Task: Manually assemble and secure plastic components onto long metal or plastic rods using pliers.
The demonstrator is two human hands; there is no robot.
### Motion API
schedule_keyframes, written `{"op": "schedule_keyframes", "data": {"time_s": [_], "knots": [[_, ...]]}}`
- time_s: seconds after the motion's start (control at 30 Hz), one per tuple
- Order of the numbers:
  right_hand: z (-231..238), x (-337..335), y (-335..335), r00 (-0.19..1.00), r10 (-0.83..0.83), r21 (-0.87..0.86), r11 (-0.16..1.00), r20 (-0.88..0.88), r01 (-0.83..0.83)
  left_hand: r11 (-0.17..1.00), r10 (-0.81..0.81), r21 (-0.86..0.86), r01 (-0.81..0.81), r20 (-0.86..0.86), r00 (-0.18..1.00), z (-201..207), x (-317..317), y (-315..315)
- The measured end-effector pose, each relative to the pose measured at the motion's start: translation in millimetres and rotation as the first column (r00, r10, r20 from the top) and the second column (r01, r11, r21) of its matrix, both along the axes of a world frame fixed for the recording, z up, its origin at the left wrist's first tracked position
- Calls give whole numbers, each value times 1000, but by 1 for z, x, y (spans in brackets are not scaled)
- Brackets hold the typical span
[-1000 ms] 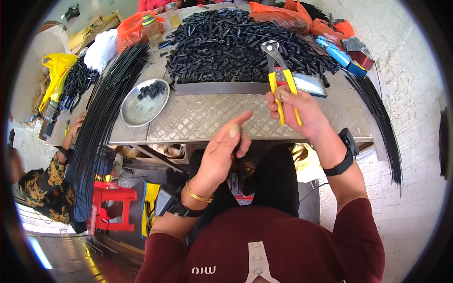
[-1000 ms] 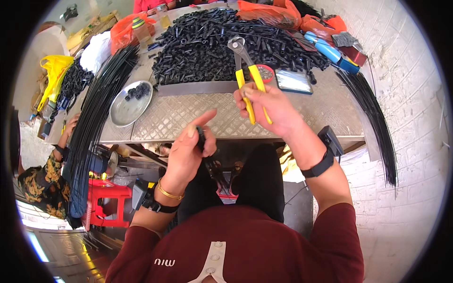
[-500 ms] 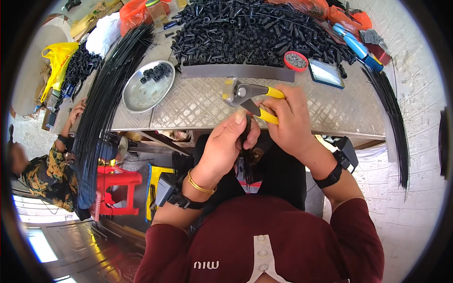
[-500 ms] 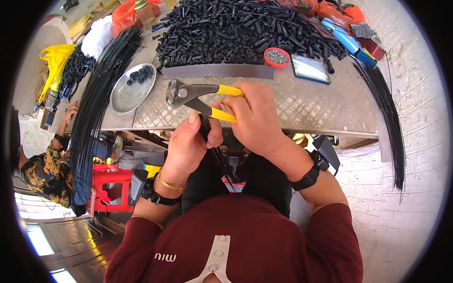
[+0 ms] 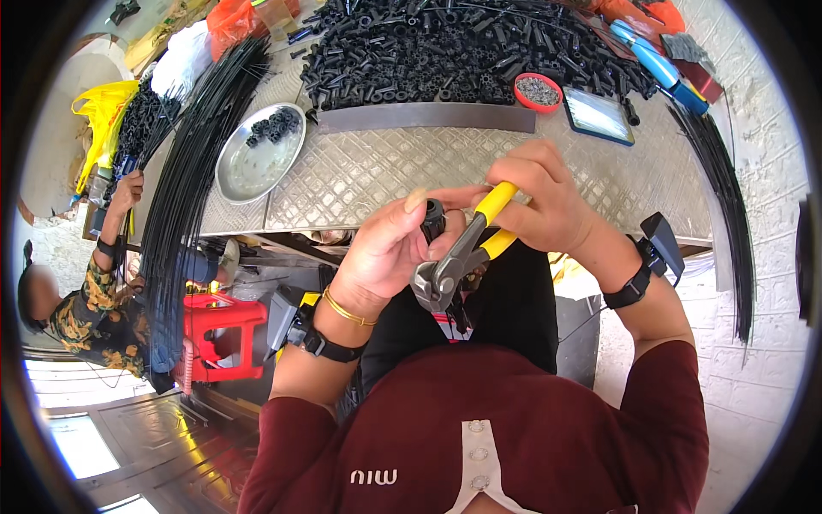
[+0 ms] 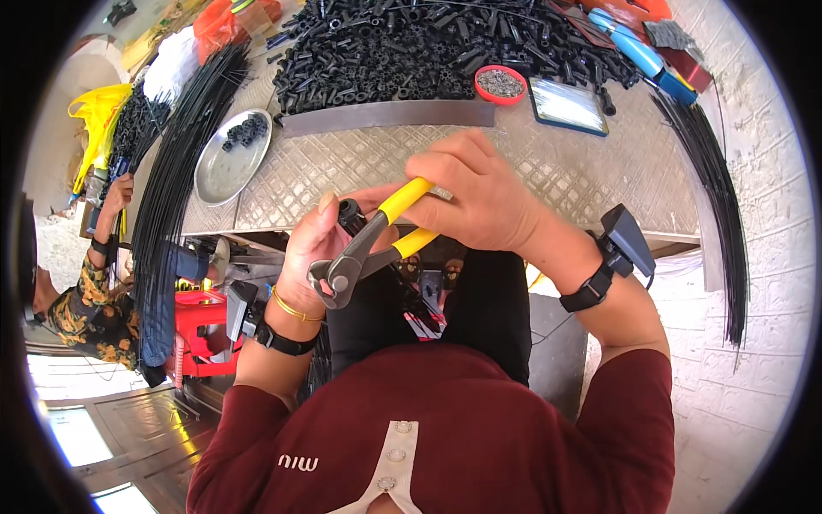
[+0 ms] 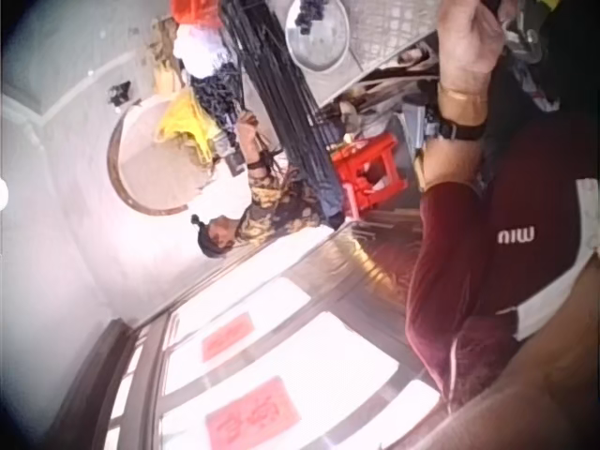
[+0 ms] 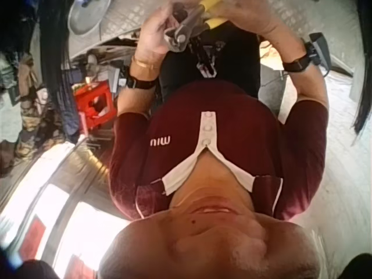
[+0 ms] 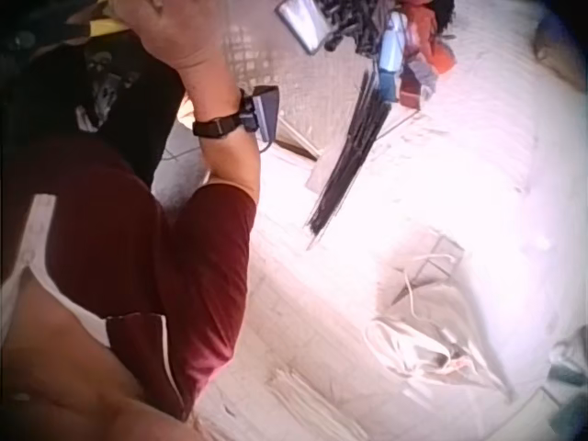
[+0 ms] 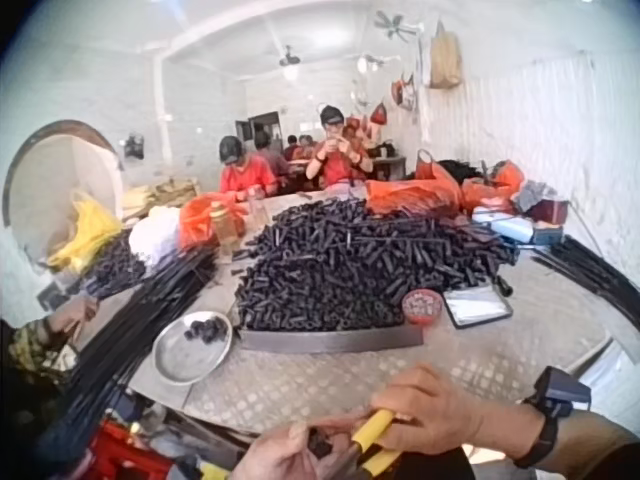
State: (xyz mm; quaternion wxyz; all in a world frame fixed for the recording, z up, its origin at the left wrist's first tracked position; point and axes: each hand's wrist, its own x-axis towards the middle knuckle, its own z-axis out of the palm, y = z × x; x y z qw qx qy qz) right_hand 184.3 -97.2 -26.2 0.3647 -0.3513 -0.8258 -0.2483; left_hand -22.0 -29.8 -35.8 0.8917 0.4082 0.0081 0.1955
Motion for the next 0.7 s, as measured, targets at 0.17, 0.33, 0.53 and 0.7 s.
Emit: {"op": "schedule_keyframes", "data": {"time_s": [0.17, 0.33, 0.53, 0.7], "knots": [[-3, 3, -4, 998, 28, -43, 999, -51, -31, 1000, -12, -8, 12, -36, 999, -9, 4, 2], [-8, -11, -10, 912, -90, -219, 976, -400, 0, 995, -49, -82, 55, 76, 996, -18, 5, 2], [-14, -30, -7, 718, -136, -316, 941, -683, -122, 999, -38, 21, 36, 90, 995, -15, 4, 4], [-19, -39, -8, 655, -194, -373, 917, -730, -143, 999, 3, 44, -6, 74, 997, -14, -1, 2]]}}
